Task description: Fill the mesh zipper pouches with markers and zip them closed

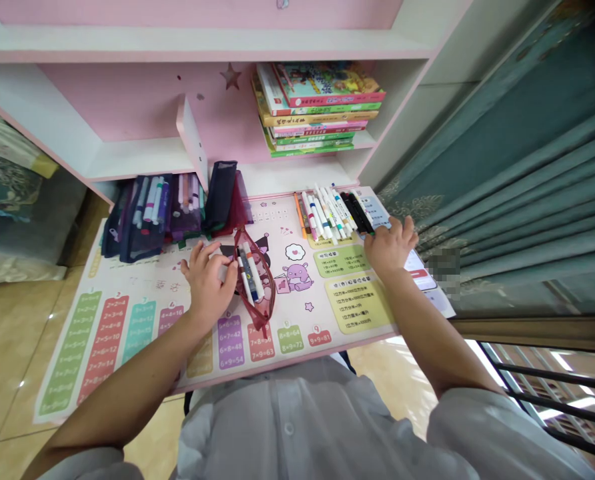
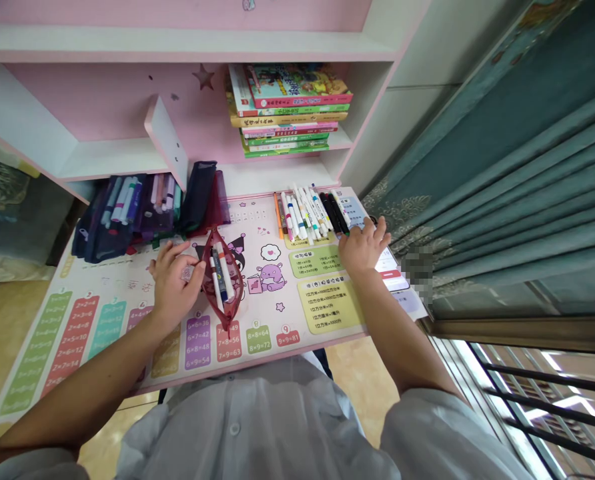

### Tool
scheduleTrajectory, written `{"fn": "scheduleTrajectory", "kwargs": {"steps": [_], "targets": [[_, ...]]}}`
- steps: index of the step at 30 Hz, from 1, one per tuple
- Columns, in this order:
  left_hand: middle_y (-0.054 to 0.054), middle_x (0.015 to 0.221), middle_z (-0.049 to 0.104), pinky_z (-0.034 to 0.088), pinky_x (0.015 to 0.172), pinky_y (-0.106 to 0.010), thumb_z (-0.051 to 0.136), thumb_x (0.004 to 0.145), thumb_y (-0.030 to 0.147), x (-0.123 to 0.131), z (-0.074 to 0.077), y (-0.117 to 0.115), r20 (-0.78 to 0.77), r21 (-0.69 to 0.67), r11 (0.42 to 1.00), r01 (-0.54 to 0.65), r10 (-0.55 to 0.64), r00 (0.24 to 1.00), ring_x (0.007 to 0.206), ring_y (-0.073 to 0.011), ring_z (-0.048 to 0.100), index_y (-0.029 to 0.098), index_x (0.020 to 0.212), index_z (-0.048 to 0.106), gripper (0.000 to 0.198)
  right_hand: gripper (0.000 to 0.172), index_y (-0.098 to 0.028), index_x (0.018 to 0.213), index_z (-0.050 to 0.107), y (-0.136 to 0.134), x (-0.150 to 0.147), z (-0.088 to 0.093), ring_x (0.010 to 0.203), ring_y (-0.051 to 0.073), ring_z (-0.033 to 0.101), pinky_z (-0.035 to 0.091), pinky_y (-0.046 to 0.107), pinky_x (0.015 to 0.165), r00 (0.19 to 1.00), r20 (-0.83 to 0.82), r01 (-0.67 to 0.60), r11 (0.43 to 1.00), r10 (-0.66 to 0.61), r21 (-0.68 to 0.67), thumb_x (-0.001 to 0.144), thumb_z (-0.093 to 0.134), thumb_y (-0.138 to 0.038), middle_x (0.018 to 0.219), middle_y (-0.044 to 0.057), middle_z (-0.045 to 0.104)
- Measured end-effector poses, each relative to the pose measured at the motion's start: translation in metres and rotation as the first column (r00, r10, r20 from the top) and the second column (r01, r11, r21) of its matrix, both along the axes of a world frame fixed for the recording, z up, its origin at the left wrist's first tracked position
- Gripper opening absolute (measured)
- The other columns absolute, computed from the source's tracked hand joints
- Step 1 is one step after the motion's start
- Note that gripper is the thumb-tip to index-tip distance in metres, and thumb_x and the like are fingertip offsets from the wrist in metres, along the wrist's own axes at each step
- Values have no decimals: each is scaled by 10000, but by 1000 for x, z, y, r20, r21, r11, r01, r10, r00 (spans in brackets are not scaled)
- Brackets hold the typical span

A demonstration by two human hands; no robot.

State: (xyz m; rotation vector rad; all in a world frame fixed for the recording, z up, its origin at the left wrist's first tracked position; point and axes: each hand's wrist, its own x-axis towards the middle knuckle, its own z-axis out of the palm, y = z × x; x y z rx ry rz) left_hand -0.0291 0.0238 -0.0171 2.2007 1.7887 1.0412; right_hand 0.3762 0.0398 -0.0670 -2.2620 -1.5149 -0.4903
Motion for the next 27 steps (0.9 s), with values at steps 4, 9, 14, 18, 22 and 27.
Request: {"fn": "scheduleTrajectory", "kwargs": {"steps": [4,9,14,18,22,27], "targets": [[-115,1274,650,275,1072,-631,539,899,344,-1,0,0,-5,7,1000,-1,1,1000,1385,-357,429,218,773,583,184,306,-103,944,706,-1,-3,3,1417,480,308,310,728,1033,1000,-14,0,1000,0,6,843,476,-277,1384,237,550],[-106,1278,648,268,1087,-627,546,899,341,0,0,0,-11,-3,1000,-8,8,1000,1390,-345,423,221,773,583,177,288,-127,927,695,-2,-4,7,1417,473,308,292,749,1031,1000,-28,-6,999,8,44,836,461,-267,1395,225,547],[-111,1286,643,259,1078,-659,542,902,337,0,0,0,-6,0,1000,-3,3,1000,1391,-362,421,219,777,579,176,250,-131,904,672,-12,-17,23,1408,472,328,297,736,1036,998,-35,-40,992,44,121,848,486,-289,1394,231,546],[-108,1285,643,243,1088,-666,548,897,326,0,-1,0,4,-8,1000,-10,10,1000,1393,-362,419,219,770,573,168,222,-174,825,629,-26,-45,42,1427,440,325,320,678,1062,992,-32,-114,977,122,181,886,505,-347,1391,195,544],[-112,1287,644,245,1088,-655,552,896,328,1,-1,0,10,-9,1000,-13,13,1000,1394,-360,417,217,764,574,174,176,-206,813,574,-41,-85,64,1465,397,269,312,623,1109,958,-77,-258,945,278,199,903,507,-341,1399,153,514],[-118,1274,651,259,1069,-651,549,895,319,1,0,0,5,14,1000,-9,9,1000,1382,-365,429,212,766,586,171,144,-237,788,508,-59,-135,84,1470,376,279,339,631,1092,874,-102,-451,872,475,191,890,513,-338,1394,105,528]]}}
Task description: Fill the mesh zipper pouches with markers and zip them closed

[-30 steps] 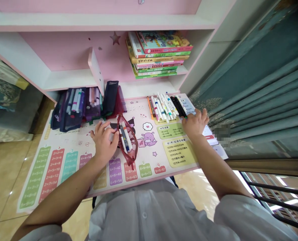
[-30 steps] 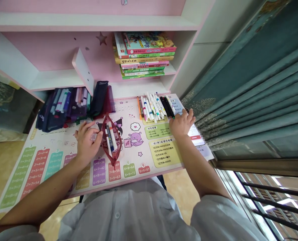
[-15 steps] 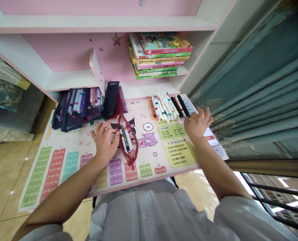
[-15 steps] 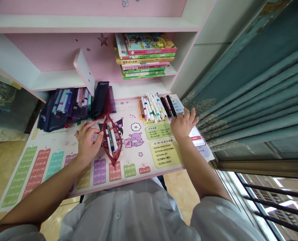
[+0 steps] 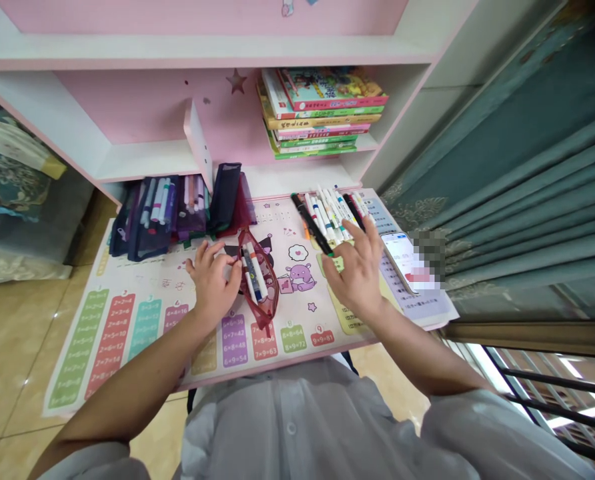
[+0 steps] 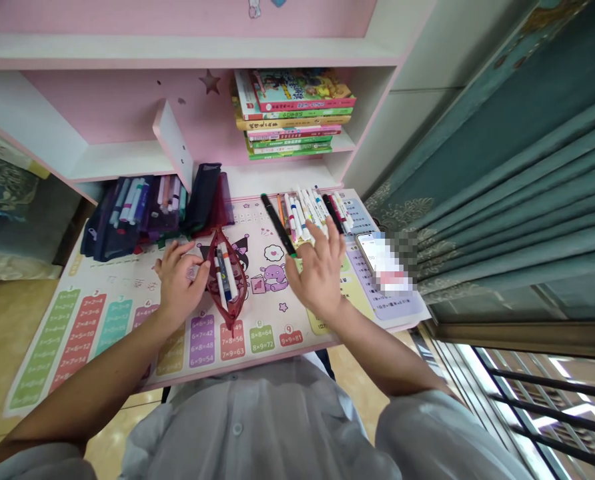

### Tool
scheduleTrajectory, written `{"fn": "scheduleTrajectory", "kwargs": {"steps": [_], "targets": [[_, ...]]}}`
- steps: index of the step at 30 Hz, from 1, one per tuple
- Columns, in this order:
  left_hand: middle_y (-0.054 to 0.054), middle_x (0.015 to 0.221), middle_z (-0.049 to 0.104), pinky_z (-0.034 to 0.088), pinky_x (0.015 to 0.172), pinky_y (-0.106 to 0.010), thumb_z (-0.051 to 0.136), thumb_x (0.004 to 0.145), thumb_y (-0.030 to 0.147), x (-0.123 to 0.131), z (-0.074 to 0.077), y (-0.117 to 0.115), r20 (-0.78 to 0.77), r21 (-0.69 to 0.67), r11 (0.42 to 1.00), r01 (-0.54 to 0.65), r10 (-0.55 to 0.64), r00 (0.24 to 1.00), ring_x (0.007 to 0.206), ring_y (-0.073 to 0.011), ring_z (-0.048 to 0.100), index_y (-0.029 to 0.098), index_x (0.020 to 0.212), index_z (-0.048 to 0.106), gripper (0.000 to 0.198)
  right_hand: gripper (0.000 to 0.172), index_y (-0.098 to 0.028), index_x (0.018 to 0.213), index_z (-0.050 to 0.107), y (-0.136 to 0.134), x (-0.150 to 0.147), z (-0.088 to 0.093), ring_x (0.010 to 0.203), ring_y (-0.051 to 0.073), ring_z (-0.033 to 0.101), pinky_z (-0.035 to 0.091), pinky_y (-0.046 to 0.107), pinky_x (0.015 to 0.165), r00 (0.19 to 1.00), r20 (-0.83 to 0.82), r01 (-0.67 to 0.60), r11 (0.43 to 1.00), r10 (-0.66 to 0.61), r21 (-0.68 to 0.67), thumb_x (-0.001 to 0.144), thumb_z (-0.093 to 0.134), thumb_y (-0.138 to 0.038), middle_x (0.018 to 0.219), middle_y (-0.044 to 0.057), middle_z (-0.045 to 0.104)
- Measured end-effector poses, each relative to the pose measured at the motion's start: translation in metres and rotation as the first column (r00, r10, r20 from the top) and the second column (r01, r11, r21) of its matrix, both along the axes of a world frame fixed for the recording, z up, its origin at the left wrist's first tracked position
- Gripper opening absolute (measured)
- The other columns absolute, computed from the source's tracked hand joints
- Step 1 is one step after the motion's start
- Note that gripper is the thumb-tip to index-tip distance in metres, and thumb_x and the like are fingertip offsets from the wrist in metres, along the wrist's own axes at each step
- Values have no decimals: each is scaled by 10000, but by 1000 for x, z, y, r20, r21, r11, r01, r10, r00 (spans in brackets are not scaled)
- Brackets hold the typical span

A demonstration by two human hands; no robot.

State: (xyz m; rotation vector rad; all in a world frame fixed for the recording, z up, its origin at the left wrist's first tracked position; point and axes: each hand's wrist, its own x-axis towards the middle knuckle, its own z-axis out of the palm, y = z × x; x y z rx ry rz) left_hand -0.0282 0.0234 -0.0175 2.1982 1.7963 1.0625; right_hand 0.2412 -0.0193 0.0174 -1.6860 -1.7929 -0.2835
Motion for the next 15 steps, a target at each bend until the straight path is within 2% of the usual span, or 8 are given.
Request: {"fn": "scheduleTrajectory", "kwargs": {"steps": [4,7,11,15], "targets": [[-114,1302,638,249,1081,-634,535,905,321,0,1,-1,-5,-25,1000,-4,4,1000,1399,-355,409,211,777,591,178,126,-229,768,493,-11,-32,4,1455,381,324,346,608,1097,979,32,-201,978,199,56,881,530,-273,1385,122,547],[-106,1310,636,249,1087,-629,538,903,315,0,2,-2,-12,-47,999,-2,2,1000,1406,-351,402,212,788,597,165,112,-215,765,501,-16,-49,2,1447,395,335,324,607,1108,952,62,-305,948,300,88,870,534,-237,1366,142,566],[-97,1328,629,251,1093,-637,545,904,309,-1,3,-4,-19,-47,999,-4,3,1000,1411,-344,397,216,803,603,149,107,-209,736,514,-18,-65,1,1434,405,348,316,599,1102,928,111,-360,933,356,16,839,537,-228,1364,142,581],[-102,1350,616,236,1098,-666,542,906,306,-1,4,-5,-26,-67,998,-7,6,1000,1417,-350,388,214,814,614,149,87,-210,718,532,-20,-72,3,1411,395,391,292,578,1119,925,135,-362,932,356,23,798,560,-228,1352,133,601]]}}
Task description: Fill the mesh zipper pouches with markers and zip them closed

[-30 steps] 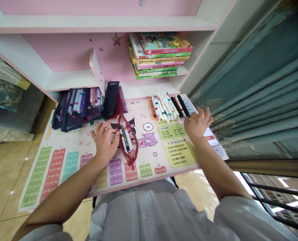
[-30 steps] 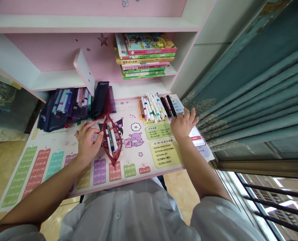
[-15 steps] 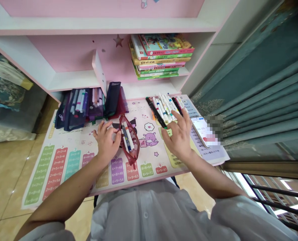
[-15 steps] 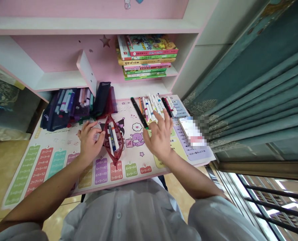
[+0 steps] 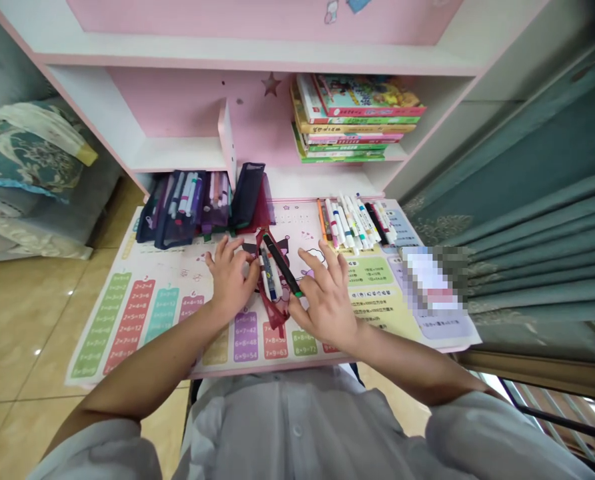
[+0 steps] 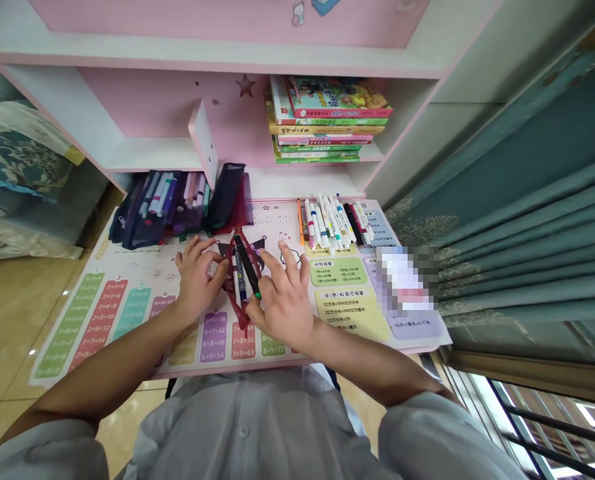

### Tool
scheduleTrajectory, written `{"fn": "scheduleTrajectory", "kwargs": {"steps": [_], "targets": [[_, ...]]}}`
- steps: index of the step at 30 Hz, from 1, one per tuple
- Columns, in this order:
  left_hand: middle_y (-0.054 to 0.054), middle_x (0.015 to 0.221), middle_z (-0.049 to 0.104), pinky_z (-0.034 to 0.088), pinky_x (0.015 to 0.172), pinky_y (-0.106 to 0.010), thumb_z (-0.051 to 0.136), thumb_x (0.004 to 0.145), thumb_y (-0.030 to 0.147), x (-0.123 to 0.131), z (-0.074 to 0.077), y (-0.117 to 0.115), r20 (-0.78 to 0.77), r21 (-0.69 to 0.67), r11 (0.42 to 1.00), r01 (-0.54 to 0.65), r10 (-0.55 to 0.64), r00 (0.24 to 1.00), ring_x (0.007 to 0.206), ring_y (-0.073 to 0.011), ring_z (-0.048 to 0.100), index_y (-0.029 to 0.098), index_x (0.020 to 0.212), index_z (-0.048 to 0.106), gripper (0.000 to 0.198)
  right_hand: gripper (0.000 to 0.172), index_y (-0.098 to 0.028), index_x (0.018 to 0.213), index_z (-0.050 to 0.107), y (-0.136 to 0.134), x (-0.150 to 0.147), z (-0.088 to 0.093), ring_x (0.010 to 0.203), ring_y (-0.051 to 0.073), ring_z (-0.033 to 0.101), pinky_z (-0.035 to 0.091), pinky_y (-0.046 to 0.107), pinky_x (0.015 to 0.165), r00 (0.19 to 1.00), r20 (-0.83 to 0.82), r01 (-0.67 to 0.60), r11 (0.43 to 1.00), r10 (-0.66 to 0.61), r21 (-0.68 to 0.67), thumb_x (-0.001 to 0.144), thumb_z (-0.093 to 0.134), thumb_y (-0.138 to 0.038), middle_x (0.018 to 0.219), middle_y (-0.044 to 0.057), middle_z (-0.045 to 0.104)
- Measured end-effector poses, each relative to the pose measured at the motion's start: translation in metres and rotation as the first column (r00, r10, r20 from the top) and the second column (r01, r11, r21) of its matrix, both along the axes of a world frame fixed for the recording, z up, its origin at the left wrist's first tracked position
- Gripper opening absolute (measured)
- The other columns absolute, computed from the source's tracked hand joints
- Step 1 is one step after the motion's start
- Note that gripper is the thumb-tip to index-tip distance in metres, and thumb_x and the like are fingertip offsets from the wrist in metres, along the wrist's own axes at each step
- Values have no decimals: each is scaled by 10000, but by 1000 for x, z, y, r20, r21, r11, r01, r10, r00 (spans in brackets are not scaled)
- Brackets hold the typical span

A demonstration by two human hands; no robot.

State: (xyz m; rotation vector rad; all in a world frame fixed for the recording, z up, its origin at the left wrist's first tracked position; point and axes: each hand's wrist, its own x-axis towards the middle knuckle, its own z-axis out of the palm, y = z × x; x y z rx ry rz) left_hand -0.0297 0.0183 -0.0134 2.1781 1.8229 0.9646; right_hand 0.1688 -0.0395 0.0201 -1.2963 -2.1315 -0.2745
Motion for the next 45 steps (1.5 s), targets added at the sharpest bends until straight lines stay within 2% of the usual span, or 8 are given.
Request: {"fn": "scheduleTrajectory", "kwargs": {"steps": [4,8,14,23,30,33,41,45], "targets": [[-102,1360,611,231,1098,-680,549,901,298,0,1,0,-1,-8,1000,4,-4,1000,1420,-353,383,212,819,618,138,69,-208,720,563,-2,-2,-1,1430,398,364,251,573,1144,1000,2,-2,1000,2,-20,777,578,-243,1364,135,603],[-102,1340,626,236,1100,-680,554,900,287,1,1,0,5,0,1000,-7,7,1000,1418,-348,388,214,805,617,135,107,-189,765,626,4,-9,-8,1454,412,321,210,609,1156,998,64,20,992,-12,-125,814,583,-274,1413,150,573],[-99,1322,638,241,1091,-709,572,894,283,2,1,0,-2,6,1000,-14,14,1000,1410,-354,409,214,801,629,129,207,-161,861,707,22,-26,-13,1462,433,297,278,699,1109,989,145,48,958,-7,-284,881,549,-293,1464,187,526],[-81,1319,644,247,1085,-719,581,896,305,1,1,0,-18,0,1000,-13,13,1000,1409,-355,413,222,793,642,146,259,-159,1009,745,25,-31,-2,1509,460,161,219,751,1124,978,208,122,842,-12,-525,870,608,-330,1561,185,408],[-91,1322,645,219,1097,-725,582,873,322,2,2,-2,-31,-38,999,3,-4,1000,1409,-366,408,224,787,665,155,338,-160,1091,749,26,-28,9,1514,452,150,195,757,1130,960,280,190,765,-12,-616,883,620,-393,1581,180,383],[-95,1311,652,208,1111,-726,558,862,290,2,4,-1,-34,-66,998,0,-3,999,1410,-368,409,222,774,679,165,340,-172,1044,764,24,-29,6,1508,452,175,195,764,1125,969,247,162,782,-10,-602,875,634,-438,1565,177,409],[-112,1348,631,244,1063,-786,487,837,155,-10,4,5,-118,-124,991,57,-71,990,1417,-388,402,236,853,714,241,306,-195,874,740,24,-19,-2,1459,457,292,310,765,1069,999,47,35,911,-18,-410,887,620,-476,1442,180,535],[-113,1374,614,267,1037,-788,466,836,117,-13,4,9,-153,-153,983,98,-122,981,1422,-391,390,241,886,714,282,239,-193,973,719,48,-7,0,1493,408,242,343,682,1112,997,-61,31,941,-55,-336,947,499,-283,1445,146,527]]}}
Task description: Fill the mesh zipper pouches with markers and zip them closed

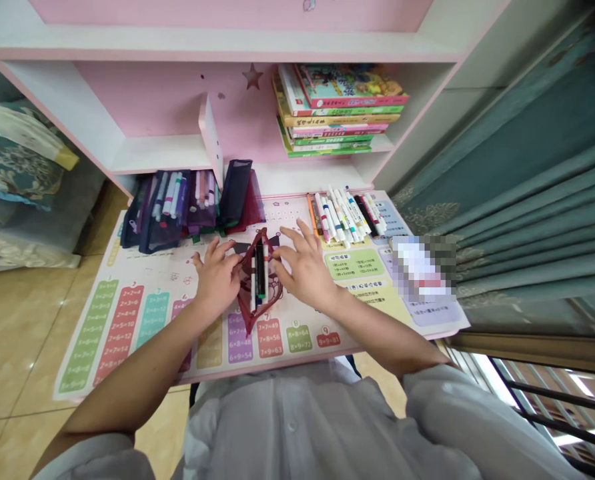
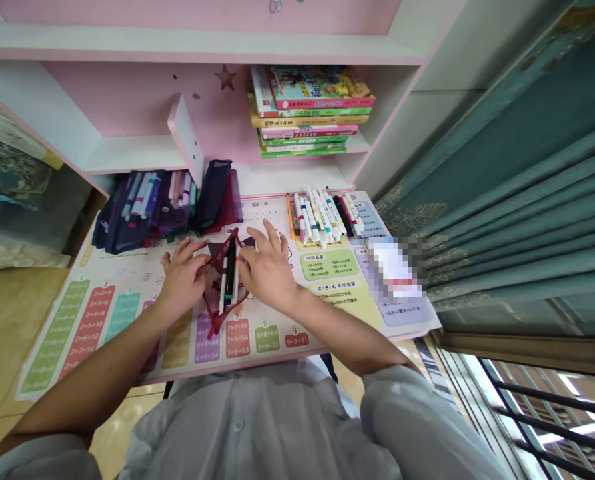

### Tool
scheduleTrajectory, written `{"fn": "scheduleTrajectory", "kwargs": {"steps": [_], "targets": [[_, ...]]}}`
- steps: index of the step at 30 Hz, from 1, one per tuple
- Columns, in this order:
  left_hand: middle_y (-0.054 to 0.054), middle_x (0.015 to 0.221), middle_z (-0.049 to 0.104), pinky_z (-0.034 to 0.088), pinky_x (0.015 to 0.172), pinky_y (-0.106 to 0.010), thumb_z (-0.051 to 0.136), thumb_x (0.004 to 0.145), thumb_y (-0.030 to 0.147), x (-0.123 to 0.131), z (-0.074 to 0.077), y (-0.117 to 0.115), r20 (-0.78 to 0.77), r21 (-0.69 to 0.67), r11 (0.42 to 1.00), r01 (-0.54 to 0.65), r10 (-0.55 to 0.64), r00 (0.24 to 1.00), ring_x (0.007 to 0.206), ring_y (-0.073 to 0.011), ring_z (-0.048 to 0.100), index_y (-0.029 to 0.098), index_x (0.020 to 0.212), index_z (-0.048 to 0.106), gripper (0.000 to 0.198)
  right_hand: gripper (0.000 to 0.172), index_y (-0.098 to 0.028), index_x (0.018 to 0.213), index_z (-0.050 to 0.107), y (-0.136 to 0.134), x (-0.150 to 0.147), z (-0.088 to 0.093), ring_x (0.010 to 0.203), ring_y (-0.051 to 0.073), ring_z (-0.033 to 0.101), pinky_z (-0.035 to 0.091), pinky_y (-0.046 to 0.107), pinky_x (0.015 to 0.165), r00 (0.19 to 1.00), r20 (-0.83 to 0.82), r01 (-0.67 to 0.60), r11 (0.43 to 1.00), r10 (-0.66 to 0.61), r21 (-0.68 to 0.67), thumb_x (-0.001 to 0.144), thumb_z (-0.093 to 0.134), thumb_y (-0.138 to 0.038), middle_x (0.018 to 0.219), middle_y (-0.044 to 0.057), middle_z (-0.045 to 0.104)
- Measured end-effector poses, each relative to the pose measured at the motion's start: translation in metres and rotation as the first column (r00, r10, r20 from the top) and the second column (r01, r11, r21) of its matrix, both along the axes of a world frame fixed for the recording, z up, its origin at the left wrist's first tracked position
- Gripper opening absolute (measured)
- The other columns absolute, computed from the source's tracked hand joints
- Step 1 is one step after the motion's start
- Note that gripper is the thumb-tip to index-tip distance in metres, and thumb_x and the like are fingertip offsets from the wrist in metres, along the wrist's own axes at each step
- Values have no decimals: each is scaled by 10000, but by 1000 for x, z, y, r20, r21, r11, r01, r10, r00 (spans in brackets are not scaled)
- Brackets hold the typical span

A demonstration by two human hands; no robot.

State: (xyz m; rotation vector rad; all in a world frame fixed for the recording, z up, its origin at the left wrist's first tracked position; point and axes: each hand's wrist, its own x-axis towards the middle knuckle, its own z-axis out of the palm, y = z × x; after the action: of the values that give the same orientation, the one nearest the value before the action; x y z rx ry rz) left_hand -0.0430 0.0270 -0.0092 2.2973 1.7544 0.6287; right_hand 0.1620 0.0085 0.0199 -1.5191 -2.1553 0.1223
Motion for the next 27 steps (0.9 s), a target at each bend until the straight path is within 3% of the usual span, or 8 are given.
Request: {"fn": "scheduleTrajectory", "kwargs": {"steps": [3,8,13,17,21,27], "targets": [[-103,1366,617,288,1042,-757,460,850,123,-2,3,2,-28,-10,998,55,-55,998,1417,-379,394,250,884,717,289,356,-169,1165,671,25,11,-4,1517,397,181,317,656,1152,999,25,24,1000,-24,1,877,478,-93,1479,162,484],[-87,1352,623,307,1041,-727,474,868,148,-6,6,4,-73,-34,987,158,-160,984,1410,-373,394,271,895,733,289,462,-191,1231,657,52,27,-13,1516,412,185,315,656,1161,991,62,-110,991,114,-74,794,580,-64,1516,145,456],[-84,1357,618,278,1059,-741,486,886,164,-9,5,6,-78,-27,983,179,-181,980,1409,-378,391,289,903,755,298,386,-239,1153,713,53,39,-20,1524,351,211,332,603,1177,961,-2,-274,955,276,-111,803,628,-103,1481,95,513],[-82,1335,632,248,1073,-748,521,895,198,-11,7,8,-91,-26,985,173,-175,980,1410,-377,391,304,884,768,270,211,-218,1005,762,55,48,-24,1521,330,234,321,578,1194,942,-45,-336,938,333,-91,820,683,-155,1448,97,548],[-62,1337,637,198,1094,-757,580,889,250,-14,10,10,-91,7,991,133,-132,987,1412,-383,389,329,902,771,207,39,-211,835,766,56,53,-25,1507,329,274,350,580,1178,939,-78,-340,938,335,-63,814,735,-220,1407,81,591],[-64,1322,637,217,1078,-771,608,875,267,-23,18,9,-91,72,997,35,-29,995,1403,-404,391,303,853,750,148,105,-217,726,739,46,50,-28,1482,340,330,380,612,1137,964,-107,-247,968,242,-33,824,713,-245,1337,59,649]]}}
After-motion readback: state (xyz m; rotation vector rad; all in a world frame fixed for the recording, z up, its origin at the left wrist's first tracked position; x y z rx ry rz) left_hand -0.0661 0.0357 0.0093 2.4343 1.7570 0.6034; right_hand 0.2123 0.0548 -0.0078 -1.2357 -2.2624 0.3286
